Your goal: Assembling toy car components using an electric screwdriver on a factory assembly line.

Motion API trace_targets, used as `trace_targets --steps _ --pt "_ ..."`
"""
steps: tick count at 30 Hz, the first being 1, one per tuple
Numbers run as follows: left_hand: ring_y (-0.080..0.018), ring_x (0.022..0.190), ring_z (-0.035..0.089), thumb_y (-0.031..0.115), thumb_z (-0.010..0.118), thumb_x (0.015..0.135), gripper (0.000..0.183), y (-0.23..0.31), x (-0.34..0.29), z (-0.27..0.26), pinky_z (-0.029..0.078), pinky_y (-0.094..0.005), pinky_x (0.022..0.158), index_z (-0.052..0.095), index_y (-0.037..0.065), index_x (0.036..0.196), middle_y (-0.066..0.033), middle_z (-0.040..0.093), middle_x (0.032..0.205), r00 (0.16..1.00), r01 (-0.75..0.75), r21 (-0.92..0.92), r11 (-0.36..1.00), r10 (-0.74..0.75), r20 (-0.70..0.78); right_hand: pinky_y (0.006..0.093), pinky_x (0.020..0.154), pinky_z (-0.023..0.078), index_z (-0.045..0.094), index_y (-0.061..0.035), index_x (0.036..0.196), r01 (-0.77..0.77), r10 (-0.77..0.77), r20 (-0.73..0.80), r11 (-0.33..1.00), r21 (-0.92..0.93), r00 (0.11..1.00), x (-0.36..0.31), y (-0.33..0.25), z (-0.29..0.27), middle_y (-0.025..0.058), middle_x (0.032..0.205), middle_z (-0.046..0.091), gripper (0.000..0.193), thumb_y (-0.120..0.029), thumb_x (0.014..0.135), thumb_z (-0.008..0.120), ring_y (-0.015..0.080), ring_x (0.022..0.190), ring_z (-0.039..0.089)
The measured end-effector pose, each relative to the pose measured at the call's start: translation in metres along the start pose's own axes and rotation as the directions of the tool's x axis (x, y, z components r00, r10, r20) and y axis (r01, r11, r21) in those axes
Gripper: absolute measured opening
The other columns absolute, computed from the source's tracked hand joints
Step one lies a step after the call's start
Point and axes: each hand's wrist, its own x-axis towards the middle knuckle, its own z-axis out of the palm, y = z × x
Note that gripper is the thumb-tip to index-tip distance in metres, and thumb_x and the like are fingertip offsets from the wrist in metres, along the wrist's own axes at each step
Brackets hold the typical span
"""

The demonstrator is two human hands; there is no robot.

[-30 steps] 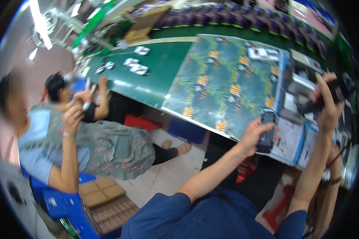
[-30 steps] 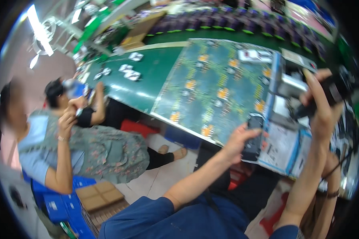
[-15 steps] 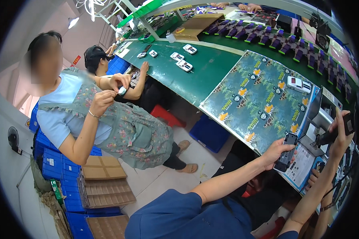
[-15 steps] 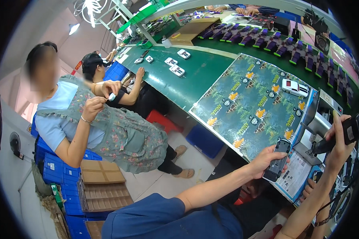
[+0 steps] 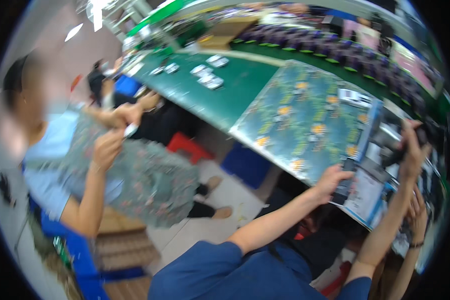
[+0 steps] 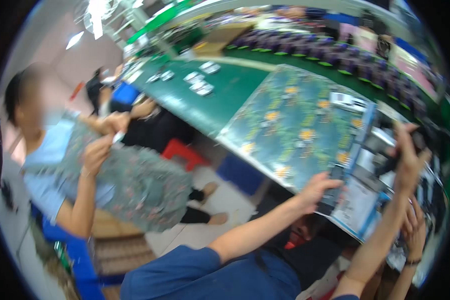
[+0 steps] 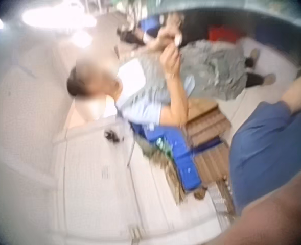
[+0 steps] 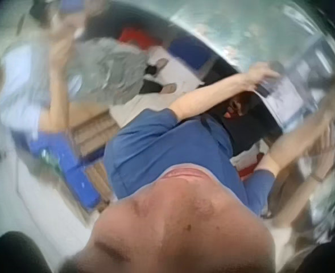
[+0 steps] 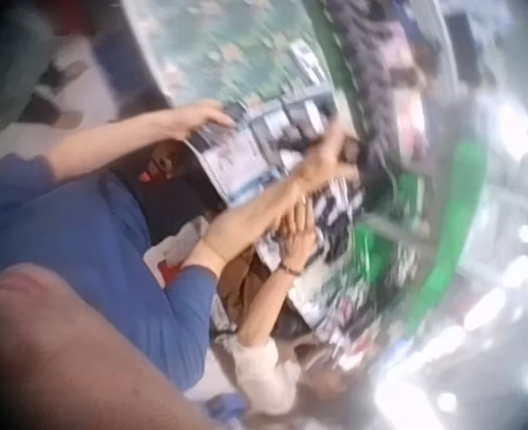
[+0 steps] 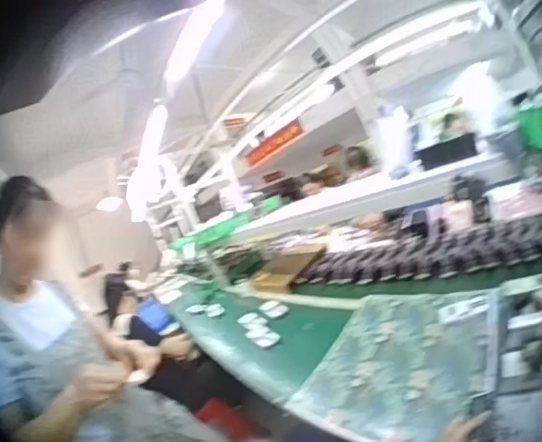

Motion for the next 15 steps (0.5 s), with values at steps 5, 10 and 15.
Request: trace_targets --steps 5,10,15 --pt "-0.0217 0.083 0.070 0.013 0.062 0.095 0.024 0.010 -0.010 0.001 0.061 -0.0355 0.076 0.058 0.001 0.115 -0.0136 0.070 0.101 0.999 0.030 0.032 0.999 -0.031 0.013 0.0219 0.047 0.039 0.063 -0.0050 0.078 -0.079 0.077 0.043 0.995 0.054 0.996 -0.012 -0.041 0.021 -0.0014 0.063 0.058 0.018 -0.014 0.083 0.078 0.0078 0.047 0.052" --pt "-0.0197 0.081 0.069 0.012 0.060 0.096 0.022 0.004 -0.011 0.012 0.060 -0.0350 0.074 0.056 0.001 0.114 -0.0133 0.068 0.100 0.998 0.056 0.007 0.998 -0.056 0.035 0.0226 0.047 0.039 0.061 -0.0051 0.078 -0.043 0.043 0.026 0.999 0.000 0.999 -0.013 -0.047 0.009 -0.0004 0.057 0.055 0.019 -0.015 0.085 0.076 0.0081 0.045 0.051" --pt "-0.0200 0.081 0.069 0.011 0.061 0.096 0.024 0.003 -0.007 0.014 0.060 -0.0348 0.074 0.056 0.001 0.116 -0.0130 0.068 0.099 0.997 0.060 -0.022 0.998 -0.059 0.044 0.0237 0.046 0.039 0.058 -0.0060 0.078 -0.059 0.059 0.036 0.998 0.001 0.998 -0.010 -0.044 0.008 0.0004 0.055 0.054 0.020 -0.015 0.084 0.075 0.0090 0.043 0.050"
